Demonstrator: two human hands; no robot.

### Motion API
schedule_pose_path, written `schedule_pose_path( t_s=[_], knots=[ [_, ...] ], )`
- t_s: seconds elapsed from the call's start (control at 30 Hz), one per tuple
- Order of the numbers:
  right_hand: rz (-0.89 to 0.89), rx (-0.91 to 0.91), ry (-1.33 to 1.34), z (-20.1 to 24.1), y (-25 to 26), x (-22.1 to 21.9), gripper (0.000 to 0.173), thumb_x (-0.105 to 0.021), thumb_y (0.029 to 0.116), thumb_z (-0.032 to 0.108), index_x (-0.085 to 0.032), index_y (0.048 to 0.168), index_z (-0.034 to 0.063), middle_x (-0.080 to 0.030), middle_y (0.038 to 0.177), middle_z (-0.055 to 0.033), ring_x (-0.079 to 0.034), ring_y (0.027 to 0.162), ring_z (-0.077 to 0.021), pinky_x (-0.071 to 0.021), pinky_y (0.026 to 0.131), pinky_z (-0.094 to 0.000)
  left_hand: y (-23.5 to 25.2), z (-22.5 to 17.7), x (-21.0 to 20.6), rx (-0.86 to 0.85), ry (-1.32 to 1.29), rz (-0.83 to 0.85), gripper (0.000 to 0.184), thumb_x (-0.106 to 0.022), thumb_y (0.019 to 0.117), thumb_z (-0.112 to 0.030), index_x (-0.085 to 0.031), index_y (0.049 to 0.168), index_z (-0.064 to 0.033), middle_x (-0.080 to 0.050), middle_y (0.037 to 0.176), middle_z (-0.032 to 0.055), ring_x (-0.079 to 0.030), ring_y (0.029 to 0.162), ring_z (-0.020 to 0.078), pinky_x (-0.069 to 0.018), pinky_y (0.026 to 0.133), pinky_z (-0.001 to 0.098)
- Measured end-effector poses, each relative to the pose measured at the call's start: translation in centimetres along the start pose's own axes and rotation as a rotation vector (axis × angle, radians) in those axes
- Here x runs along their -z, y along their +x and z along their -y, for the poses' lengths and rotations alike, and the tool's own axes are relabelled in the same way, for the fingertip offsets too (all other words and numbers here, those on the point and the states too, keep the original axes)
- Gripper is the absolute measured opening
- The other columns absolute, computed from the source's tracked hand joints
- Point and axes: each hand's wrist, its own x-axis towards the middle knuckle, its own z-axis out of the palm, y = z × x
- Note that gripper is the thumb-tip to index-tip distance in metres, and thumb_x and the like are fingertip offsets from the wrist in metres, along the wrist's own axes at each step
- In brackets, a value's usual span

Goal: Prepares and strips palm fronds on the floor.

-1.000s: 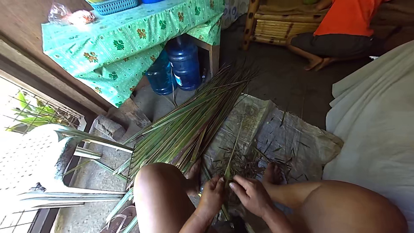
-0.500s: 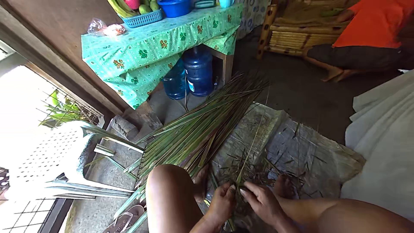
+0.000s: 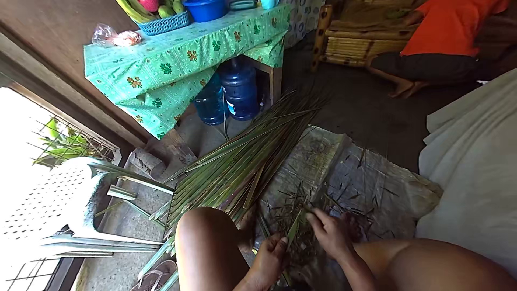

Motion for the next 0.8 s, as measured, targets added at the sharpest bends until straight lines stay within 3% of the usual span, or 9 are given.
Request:
schedule_pose_path(
  t_s=[0.07,0.17,0.23,0.4,0.5,0.6,0.67,0.8],
  knots=[
    [0.020,-0.114,0.061,-0.4,0.6,0.7,0.043,-0.047,0.1038,0.036,-0.071,0.095,0.0008,-0.062,0.068,-0.0129,-0.062,0.065,-0.0296,-0.0487,0.061,-0.0542,-0.1,0.2,0.1,0.004,0.016,-0.013,0.025,-0.038,0.1111,-0.015,-0.054,0.093,-0.0090,-0.040,0.056,-0.0068,-0.033,0.041,0.0005,-0.0294,0.040,0.0162],
    [0.090,-0.059,0.238,0.0,0.0,1.1,0.043,-0.046,0.1019,0.039,-0.070,0.091,0.0055,-0.052,0.062,0.0002,-0.051,0.055,-0.0113,-0.0453,0.054,-0.0346,0.3,0.3,0.3,0.011,0.014,-0.030,0.027,-0.036,0.1120,-0.018,-0.053,0.093,-0.0091,-0.040,0.056,-0.0060,-0.033,0.040,0.0013,-0.0293,0.038,0.0166],
    [0.178,0.038,0.372,0.9,-1.1,0.7,0.041,-0.048,0.1015,0.037,-0.071,0.091,0.0043,-0.053,0.061,0.0016,-0.050,0.053,-0.0070,-0.0450,0.052,-0.0292,0.7,0.0,0.2,0.003,0.012,-0.043,0.029,-0.036,0.1124,-0.020,-0.053,0.092,-0.0093,-0.040,0.055,-0.0057,-0.033,0.040,0.0020,-0.0295,0.039,0.0174],
    [0.224,0.207,0.271,2.0,-2.5,-0.3,0.046,-0.047,0.1026,0.043,-0.070,0.086,0.0071,-0.058,0.063,-0.0030,-0.056,0.056,-0.0121,-0.0467,0.052,-0.0325,1.2,-0.8,-0.3,-0.006,-0.020,-0.068,0.029,-0.036,0.1120,-0.018,-0.054,0.091,-0.0098,-0.039,0.055,-0.0064,-0.032,0.041,0.0014,-0.0278,0.039,0.0170],
    [0.180,0.125,0.168,1.3,-1.5,0.0,0.046,-0.046,0.1015,0.043,-0.070,0.087,0.0064,-0.057,0.063,-0.0045,-0.057,0.056,-0.0169,-0.0470,0.052,-0.0387,0.8,-0.6,-0.3,0.014,-0.030,-0.043,0.029,-0.036,0.1122,-0.019,-0.052,0.089,-0.0107,-0.037,0.054,-0.0065,-0.031,0.040,0.0016,-0.0283,0.039,0.0170],
    [0.123,0.003,0.146,-0.3,-0.3,0.3,0.043,-0.047,0.1009,0.038,-0.072,0.096,0.0030,-0.063,0.070,-0.0097,-0.062,0.064,-0.0237,-0.0502,0.059,-0.0479,0.5,-0.1,-0.3,0.026,-0.037,-0.030,0.029,-0.037,0.1121,-0.020,-0.052,0.089,-0.0110,-0.037,0.054,-0.0063,-0.031,0.040,0.0017,-0.0281,0.038,0.0171],
    [0.107,0.010,0.176,0.0,-0.3,0.9,0.044,-0.047,0.1001,0.038,-0.074,0.097,0.0041,-0.069,0.076,-0.0081,-0.065,0.070,-0.0187,-0.0527,0.065,-0.0434,0.5,0.1,-0.2,0.022,-0.040,-0.034,0.028,-0.037,0.1120,-0.019,-0.052,0.089,-0.0110,-0.038,0.054,-0.0067,-0.031,0.040,0.0010,-0.0275,0.038,0.0163],
    [0.231,0.188,0.357,2.3,-2.1,0.7,0.043,-0.048,0.1032,0.039,-0.070,0.087,0.0058,-0.058,0.065,-0.0025,-0.055,0.057,-0.0101,-0.0471,0.054,-0.0315,1.0,0.0,0.0,-0.004,-0.016,-0.061,0.028,-0.038,0.1118,-0.019,-0.053,0.090,-0.0100,-0.039,0.055,-0.0062,-0.032,0.041,0.0016,-0.0286,0.039,0.0174]
  ],
)
